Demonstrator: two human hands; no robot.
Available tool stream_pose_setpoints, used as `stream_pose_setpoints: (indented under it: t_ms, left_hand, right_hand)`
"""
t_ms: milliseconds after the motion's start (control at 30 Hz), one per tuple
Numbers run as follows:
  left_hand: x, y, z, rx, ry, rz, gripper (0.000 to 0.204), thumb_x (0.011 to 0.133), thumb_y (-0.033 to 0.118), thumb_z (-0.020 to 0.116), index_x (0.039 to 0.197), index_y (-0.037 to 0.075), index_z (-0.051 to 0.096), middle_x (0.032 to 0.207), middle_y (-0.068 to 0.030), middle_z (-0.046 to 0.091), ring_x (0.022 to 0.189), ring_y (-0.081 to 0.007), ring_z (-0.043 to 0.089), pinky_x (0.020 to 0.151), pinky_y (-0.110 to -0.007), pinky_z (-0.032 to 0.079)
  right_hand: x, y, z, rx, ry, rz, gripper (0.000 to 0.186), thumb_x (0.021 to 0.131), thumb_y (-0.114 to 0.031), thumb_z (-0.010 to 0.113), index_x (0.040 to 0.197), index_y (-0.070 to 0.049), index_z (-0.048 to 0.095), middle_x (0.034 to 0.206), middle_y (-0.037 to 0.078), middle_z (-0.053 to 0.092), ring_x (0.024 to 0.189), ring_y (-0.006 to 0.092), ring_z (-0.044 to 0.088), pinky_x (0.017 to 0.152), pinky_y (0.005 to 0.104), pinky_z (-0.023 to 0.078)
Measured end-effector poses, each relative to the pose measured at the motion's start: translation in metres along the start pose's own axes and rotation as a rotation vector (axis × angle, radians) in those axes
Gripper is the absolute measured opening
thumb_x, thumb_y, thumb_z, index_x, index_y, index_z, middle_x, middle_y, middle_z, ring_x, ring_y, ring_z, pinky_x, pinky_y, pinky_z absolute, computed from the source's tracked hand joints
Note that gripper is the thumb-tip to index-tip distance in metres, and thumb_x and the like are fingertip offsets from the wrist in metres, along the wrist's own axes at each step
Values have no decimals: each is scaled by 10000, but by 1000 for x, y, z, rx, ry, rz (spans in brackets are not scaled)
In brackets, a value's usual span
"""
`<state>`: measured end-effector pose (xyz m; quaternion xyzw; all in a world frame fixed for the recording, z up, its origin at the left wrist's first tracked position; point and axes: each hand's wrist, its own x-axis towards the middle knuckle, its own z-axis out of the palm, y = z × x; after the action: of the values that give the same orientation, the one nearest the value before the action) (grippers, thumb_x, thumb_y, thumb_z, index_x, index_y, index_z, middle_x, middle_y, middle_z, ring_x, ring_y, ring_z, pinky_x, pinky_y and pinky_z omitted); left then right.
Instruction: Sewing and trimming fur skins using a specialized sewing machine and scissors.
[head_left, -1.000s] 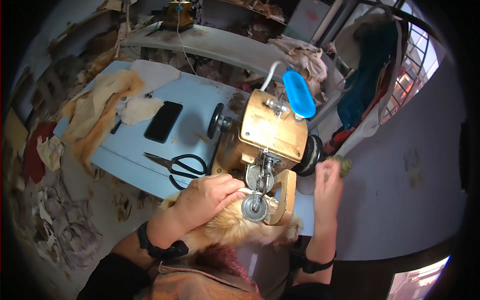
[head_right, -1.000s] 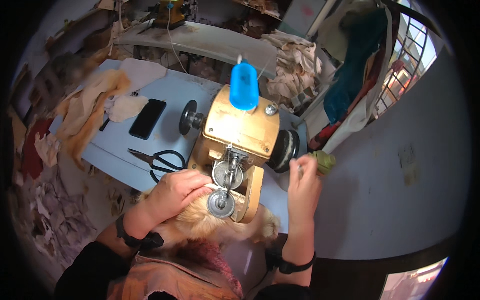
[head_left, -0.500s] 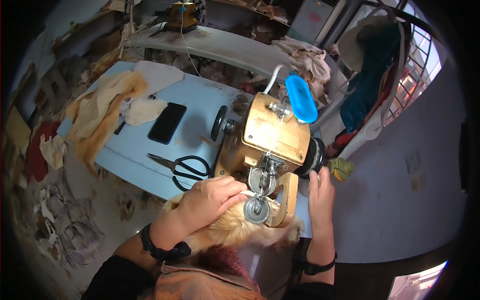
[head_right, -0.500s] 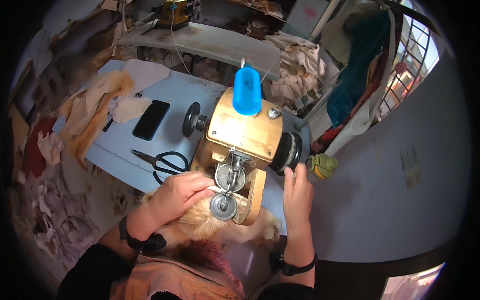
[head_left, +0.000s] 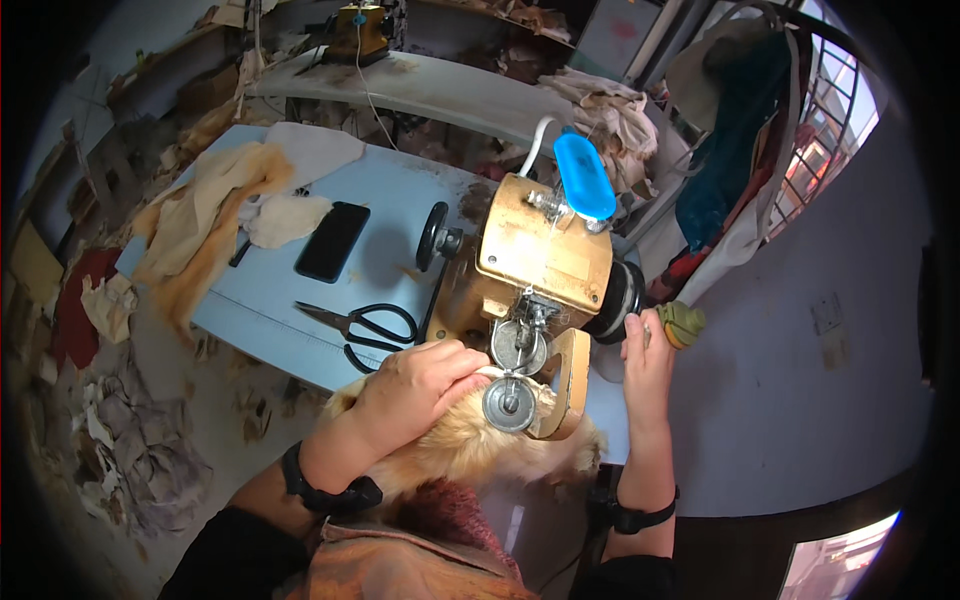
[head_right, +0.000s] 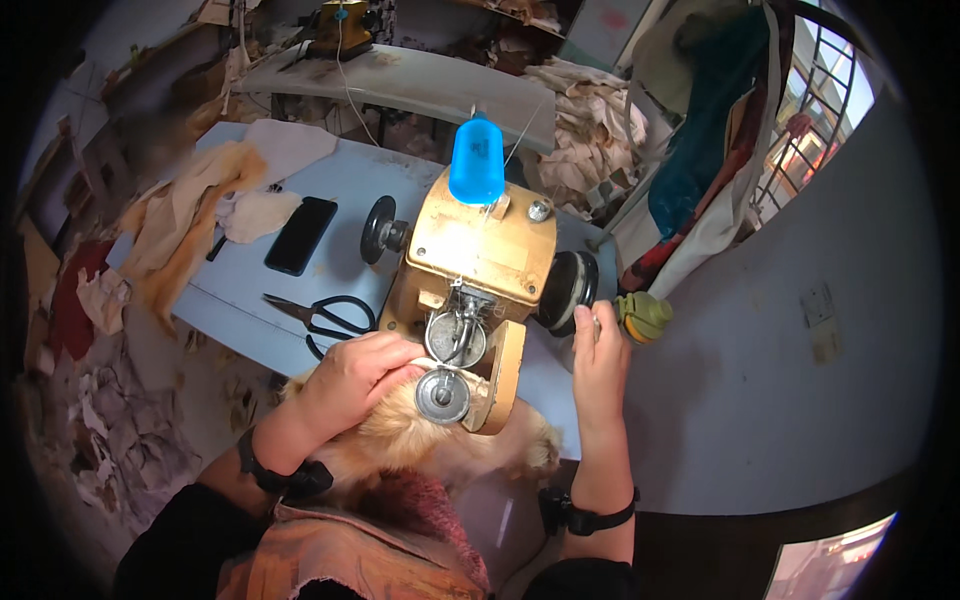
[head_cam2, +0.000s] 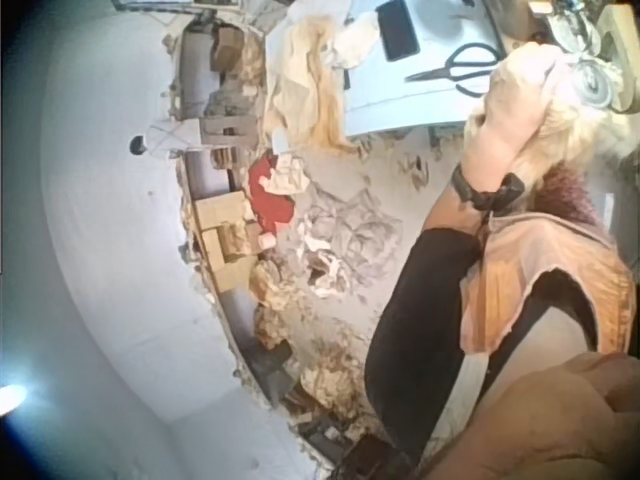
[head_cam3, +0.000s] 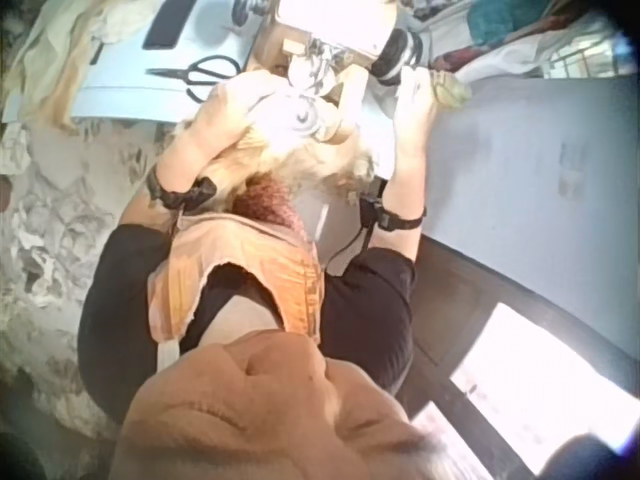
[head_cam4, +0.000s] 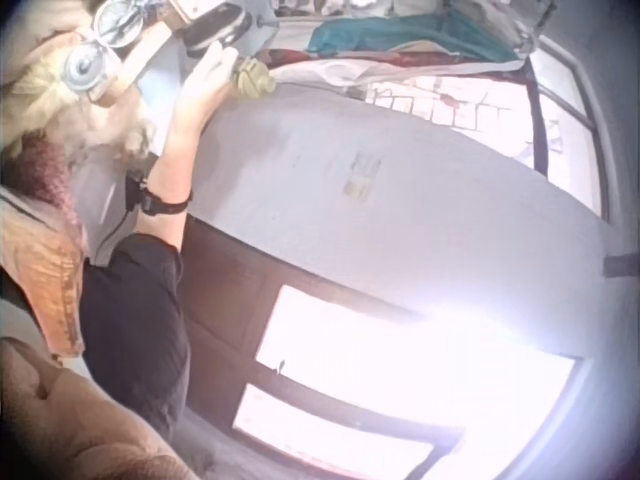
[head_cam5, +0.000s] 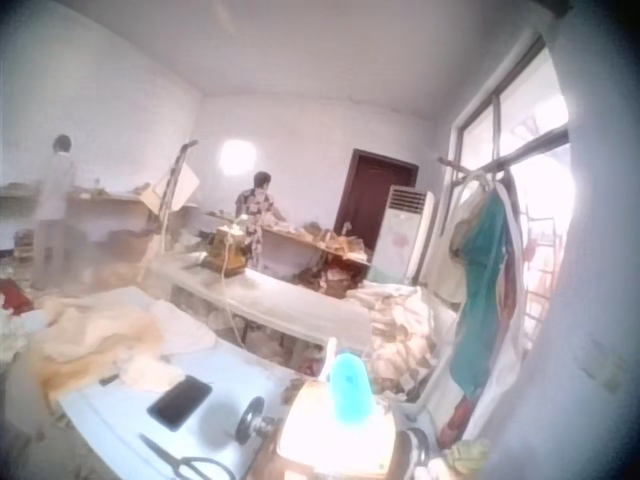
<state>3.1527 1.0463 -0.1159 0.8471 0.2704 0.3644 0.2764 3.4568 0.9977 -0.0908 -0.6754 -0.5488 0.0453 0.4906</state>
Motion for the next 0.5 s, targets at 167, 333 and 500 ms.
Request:
stream_pose_setpoints:
  t_ms: [167,333,500]
  left_hand:
    - [-3,6,-6,-10,9,42,157,972,118,663,1098,32,698,946,-146,676,885,-355,667,775,-409,537]
    - [-7,2,-1,12,21,1,152,970,114,653,1093,36,698,953,-139,676,891,-355,669,785,-423,537]
    - [-51,-15,12,214,-864,-188,276,979,338,642,1114,102,692,943,-169,725,916,-411,689,818,-488,537]
  right_hand:
    - [9,-10,-7,103,-68,113,225,1081,-206,577,937,-38,533,710,30,514,643,123,474,589,322,407]
    - [-66,-10,3,-30,-30,-120,197,1019,-185,654,1131,-31,605,918,129,682,804,221,677,721,356,530]
    - [-209,-2,24,-253,-1110,-10,308,968,-412,674,1194,-213,739,1019,140,746,911,371,720,808,460,574]
